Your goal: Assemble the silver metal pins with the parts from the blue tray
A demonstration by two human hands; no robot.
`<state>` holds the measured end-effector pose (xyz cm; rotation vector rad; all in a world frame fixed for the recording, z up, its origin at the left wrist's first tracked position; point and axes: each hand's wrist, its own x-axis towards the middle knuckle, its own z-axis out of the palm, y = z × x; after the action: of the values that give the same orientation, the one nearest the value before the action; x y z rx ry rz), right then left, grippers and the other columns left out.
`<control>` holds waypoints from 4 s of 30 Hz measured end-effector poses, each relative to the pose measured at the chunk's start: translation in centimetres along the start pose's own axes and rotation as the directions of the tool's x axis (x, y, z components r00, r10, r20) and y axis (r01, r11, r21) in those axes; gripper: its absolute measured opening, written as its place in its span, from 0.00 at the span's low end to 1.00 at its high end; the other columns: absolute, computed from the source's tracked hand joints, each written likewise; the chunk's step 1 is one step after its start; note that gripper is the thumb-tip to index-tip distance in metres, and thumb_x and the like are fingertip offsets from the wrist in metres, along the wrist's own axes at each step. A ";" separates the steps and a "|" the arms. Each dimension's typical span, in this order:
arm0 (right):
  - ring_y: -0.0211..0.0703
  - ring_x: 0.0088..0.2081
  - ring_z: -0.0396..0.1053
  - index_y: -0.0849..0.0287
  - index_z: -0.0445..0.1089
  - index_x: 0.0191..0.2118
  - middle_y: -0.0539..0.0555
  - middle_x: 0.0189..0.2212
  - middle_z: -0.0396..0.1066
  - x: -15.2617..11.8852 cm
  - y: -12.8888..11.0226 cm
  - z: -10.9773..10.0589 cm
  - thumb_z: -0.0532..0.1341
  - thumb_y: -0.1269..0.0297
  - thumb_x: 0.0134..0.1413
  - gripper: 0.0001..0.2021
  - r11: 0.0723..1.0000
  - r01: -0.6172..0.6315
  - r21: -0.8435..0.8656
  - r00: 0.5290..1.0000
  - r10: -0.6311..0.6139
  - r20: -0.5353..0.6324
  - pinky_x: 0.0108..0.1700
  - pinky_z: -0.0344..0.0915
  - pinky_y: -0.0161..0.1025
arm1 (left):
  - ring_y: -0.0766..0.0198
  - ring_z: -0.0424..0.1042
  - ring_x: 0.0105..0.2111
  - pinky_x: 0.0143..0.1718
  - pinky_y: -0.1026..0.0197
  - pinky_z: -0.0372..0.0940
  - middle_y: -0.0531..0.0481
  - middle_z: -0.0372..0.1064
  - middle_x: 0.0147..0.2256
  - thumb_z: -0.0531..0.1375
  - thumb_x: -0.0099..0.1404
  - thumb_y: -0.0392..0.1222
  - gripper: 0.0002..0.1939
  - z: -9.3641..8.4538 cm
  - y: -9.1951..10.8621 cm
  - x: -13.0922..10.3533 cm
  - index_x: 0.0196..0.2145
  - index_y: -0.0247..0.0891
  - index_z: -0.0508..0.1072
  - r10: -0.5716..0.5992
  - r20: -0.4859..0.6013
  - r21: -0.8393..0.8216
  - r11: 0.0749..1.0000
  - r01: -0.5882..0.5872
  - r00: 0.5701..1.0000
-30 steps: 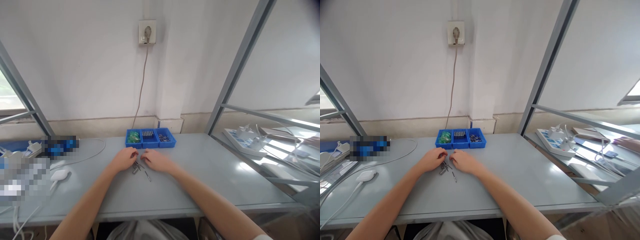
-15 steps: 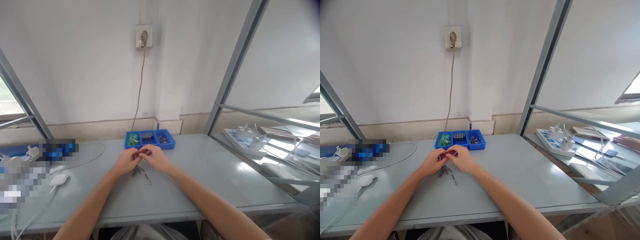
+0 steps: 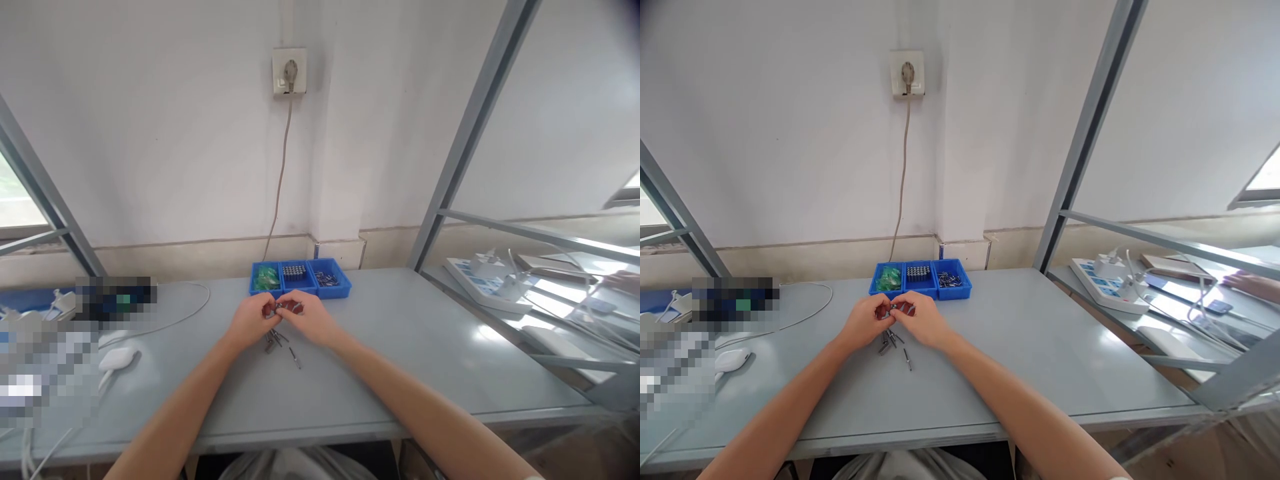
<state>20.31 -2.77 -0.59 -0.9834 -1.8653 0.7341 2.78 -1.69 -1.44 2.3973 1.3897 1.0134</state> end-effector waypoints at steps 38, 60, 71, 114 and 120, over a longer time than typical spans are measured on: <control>0.59 0.54 0.56 0.54 0.77 0.39 0.60 0.47 0.68 10.1 4.3 -7.3 0.62 0.62 0.52 0.09 0.560 -0.158 -0.813 0.961 0.278 0.004 0.51 0.57 0.51 | 0.68 0.58 0.23 0.26 0.64 0.53 0.54 0.63 0.23 0.54 0.63 0.46 0.13 -0.6 0.5 -0.6 0.24 0.38 0.62 -0.017 0.028 0.056 0.998 0.016 0.999; 0.58 0.53 0.57 0.58 0.75 0.40 0.63 0.49 0.64 11.6 6.8 -5.1 0.60 0.70 0.50 0.11 0.446 -0.193 -0.874 0.935 0.354 -0.026 0.49 0.58 0.52 | 0.68 0.58 0.23 0.26 0.64 0.51 0.55 0.63 0.23 0.53 0.64 0.45 0.13 -0.7 0.8 -0.6 0.23 0.38 0.61 -0.002 0.019 0.080 0.997 0.000 1.000; 0.59 0.53 0.58 0.60 0.73 0.40 0.65 0.49 0.63 11.7 6.6 -4.5 0.59 0.72 0.50 0.11 0.415 -0.200 -0.887 0.932 0.360 -0.042 0.49 0.58 0.54 | 0.68 0.59 0.23 0.26 0.64 0.52 0.55 0.64 0.24 0.54 0.63 0.44 0.12 -0.5 0.6 -0.7 0.24 0.38 0.62 0.013 0.036 0.078 0.997 -0.015 0.999; 0.51 0.40 0.67 0.54 0.68 0.37 0.53 0.35 0.70 -1.7 -1.2 -1.5 0.63 0.46 0.45 0.19 0.841 0.026 -0.541 0.826 0.287 0.486 0.34 0.55 0.38 | 0.34 0.68 0.48 0.47 0.39 0.63 0.30 0.55 0.57 0.55 0.57 0.56 0.27 -12.5 -13.3 -0.1 0.47 0.34 0.71 -0.752 -0.544 -0.002 0.445 0.896 0.372; 0.50 0.38 0.67 0.55 0.67 0.40 0.54 0.36 0.69 -2.1 -0.8 -1.8 0.59 0.62 0.48 0.11 0.828 0.092 -0.553 0.814 0.258 0.521 0.32 0.53 0.37 | 0.54 0.72 0.35 0.43 0.54 0.65 0.46 0.72 0.30 0.51 0.62 0.48 0.14 -10.6 -7.0 -0.1 0.36 0.38 0.73 -0.287 -0.710 0.225 0.772 0.594 0.643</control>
<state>22.23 -4.85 -0.06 -1.3192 -2.6927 0.5807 -8.90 0.21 3.09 1.7624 2.5635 1.5767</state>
